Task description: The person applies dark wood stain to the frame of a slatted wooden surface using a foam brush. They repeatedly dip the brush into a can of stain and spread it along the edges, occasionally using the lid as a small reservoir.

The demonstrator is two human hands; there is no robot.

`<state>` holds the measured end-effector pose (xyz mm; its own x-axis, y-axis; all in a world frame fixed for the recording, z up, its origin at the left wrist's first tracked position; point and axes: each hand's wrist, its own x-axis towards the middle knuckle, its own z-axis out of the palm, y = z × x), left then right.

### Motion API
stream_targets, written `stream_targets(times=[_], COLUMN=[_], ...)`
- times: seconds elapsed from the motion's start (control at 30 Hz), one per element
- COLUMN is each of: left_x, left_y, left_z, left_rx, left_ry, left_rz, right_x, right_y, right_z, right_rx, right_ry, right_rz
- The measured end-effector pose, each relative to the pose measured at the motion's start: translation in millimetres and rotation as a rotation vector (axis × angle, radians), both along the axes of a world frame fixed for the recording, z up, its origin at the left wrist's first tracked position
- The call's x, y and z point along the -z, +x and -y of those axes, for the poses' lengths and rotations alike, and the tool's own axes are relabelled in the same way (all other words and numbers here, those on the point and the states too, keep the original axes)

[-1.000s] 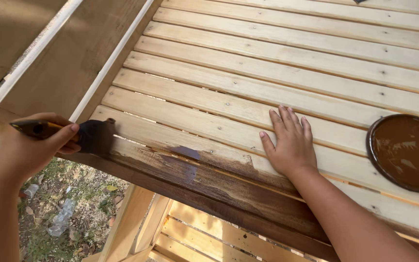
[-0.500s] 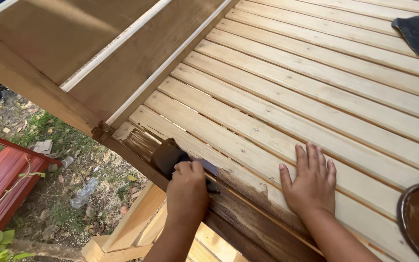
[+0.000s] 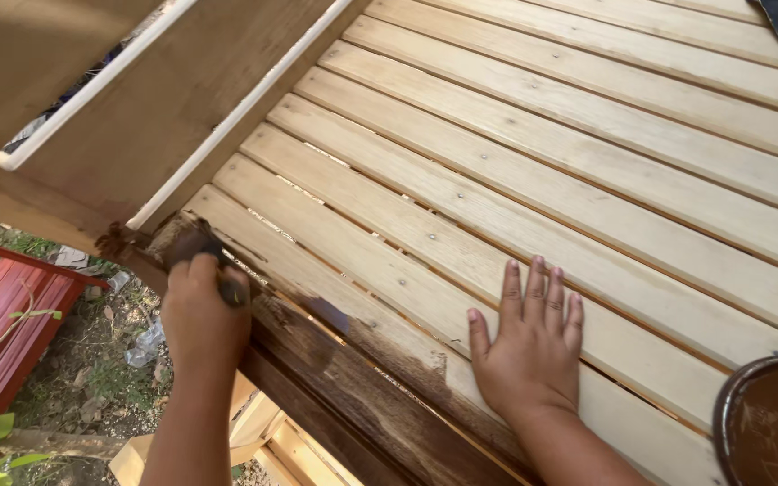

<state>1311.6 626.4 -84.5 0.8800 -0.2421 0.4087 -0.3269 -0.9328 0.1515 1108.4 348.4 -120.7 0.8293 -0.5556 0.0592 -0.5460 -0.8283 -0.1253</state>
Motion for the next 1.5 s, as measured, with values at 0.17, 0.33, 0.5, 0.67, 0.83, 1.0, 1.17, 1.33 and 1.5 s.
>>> stream_targets(times=[0.17, 0.33, 0.5, 0.67, 0.83, 1.0, 1.17, 1.33, 1.5], left_x=[-3, 10, -2, -42, -30, -52, -54, -62, -68], left_y=[-51, 41, 55, 101, 118, 124, 121, 101, 90], left_z=[12, -34, -71, -94, -99, -87, -82, -69, -50], left_rx=[0.041, 0.067, 0.150, 0.070, 0.100, 0.024, 0.121, 0.033, 0.051], left_ry=[-0.010, 0.023, -0.049, -0.282, -0.402, -0.491, -0.555, -0.250, -0.292], left_rz=[-0.102, 0.062, 0.028, -0.289, -0.248, -0.470, -0.351, -0.403, -0.315], right_x=[-5, -9, -10, -8, -10, -12, -10, -12, -12], right_y=[13, 18, 18, 16, 18, 18, 17, 17, 17], right_z=[0, 0, -1, -1, 0, 0, -1, 0, -1], right_rx=[-0.025, -0.049, -0.070, -0.043, -0.072, -0.059, -0.043, -0.048, -0.047], right_ry=[0.088, 0.086, 0.072, 0.091, 0.066, 0.083, 0.093, 0.078, 0.088], right_rz=[-0.060, -0.018, 0.051, -0.032, -0.002, -0.034, -0.055, -0.061, -0.056])
